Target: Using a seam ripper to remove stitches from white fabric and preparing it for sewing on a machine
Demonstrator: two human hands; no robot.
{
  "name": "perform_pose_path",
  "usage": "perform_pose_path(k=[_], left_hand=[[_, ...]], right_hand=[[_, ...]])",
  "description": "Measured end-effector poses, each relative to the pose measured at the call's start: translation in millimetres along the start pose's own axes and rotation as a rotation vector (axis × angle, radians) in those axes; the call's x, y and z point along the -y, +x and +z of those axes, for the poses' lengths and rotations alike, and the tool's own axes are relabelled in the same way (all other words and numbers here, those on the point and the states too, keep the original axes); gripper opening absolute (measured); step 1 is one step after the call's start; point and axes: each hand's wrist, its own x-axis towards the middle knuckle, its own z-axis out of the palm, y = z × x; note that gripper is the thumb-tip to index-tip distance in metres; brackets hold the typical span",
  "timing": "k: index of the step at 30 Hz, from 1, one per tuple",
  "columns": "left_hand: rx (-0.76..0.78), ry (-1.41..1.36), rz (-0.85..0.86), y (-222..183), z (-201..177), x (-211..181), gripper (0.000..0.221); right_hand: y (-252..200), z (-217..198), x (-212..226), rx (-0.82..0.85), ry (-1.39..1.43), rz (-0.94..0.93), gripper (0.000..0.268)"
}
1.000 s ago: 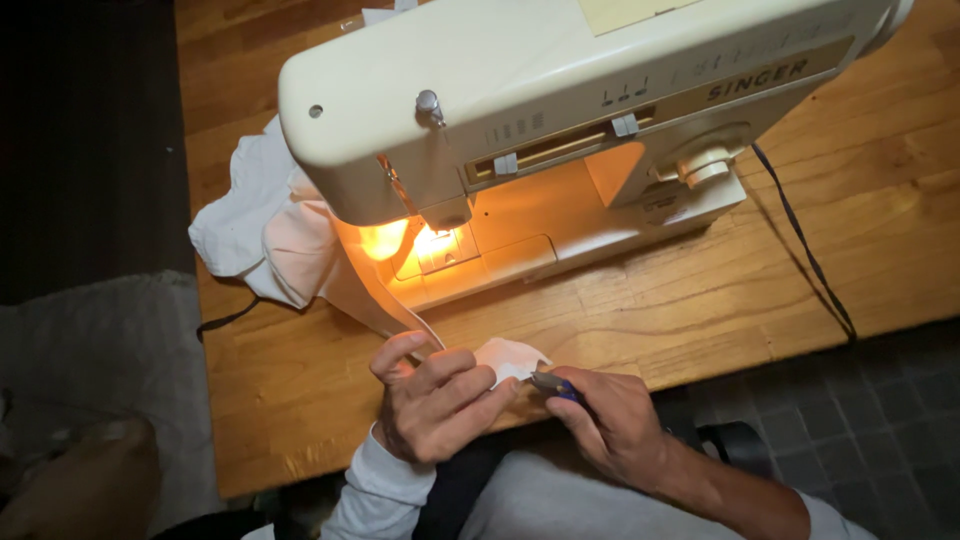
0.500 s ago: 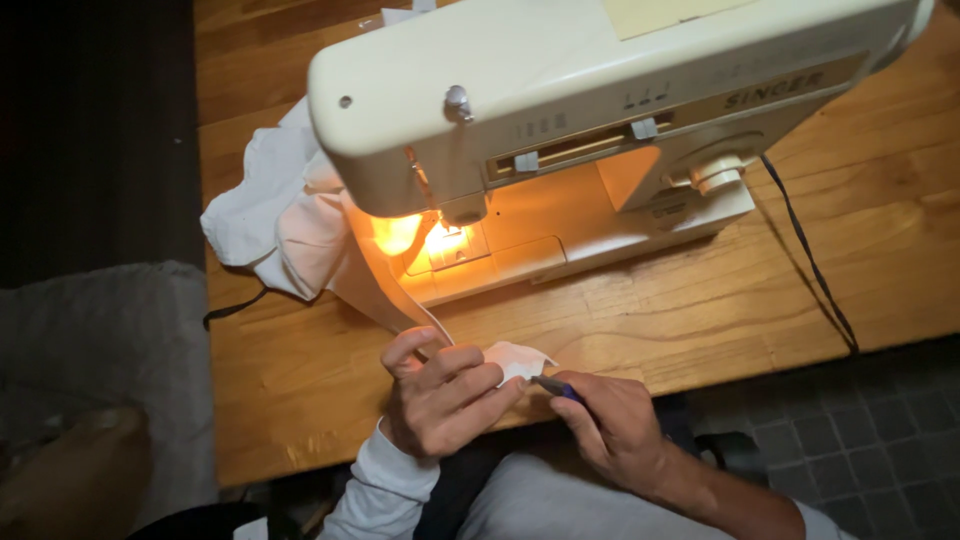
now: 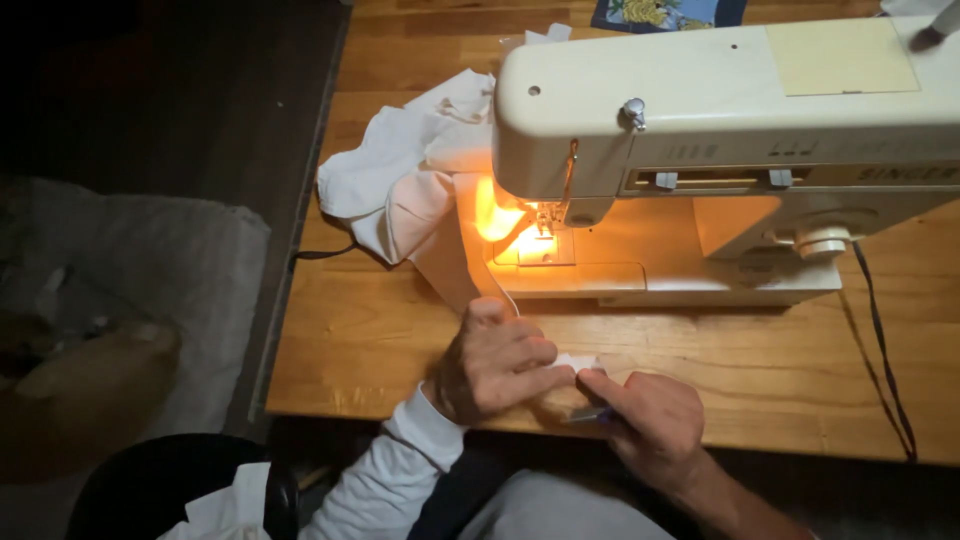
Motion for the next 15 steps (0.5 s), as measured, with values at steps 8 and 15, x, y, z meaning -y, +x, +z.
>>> perform_pose_path(k=[8, 15], left_hand=[[0.022, -0.102, 0.003, 9.2, -0.7, 16.4, 0.018], [0.076, 0.139, 0.093, 21.8, -54.1, 70.9, 0.033]], right_hand=[[5.4, 0.0, -17.9, 0.066, 0.005, -0.008, 0.034], [17.1, -14.6, -21.9, -0.05, -0.065, -0.049, 0.028]])
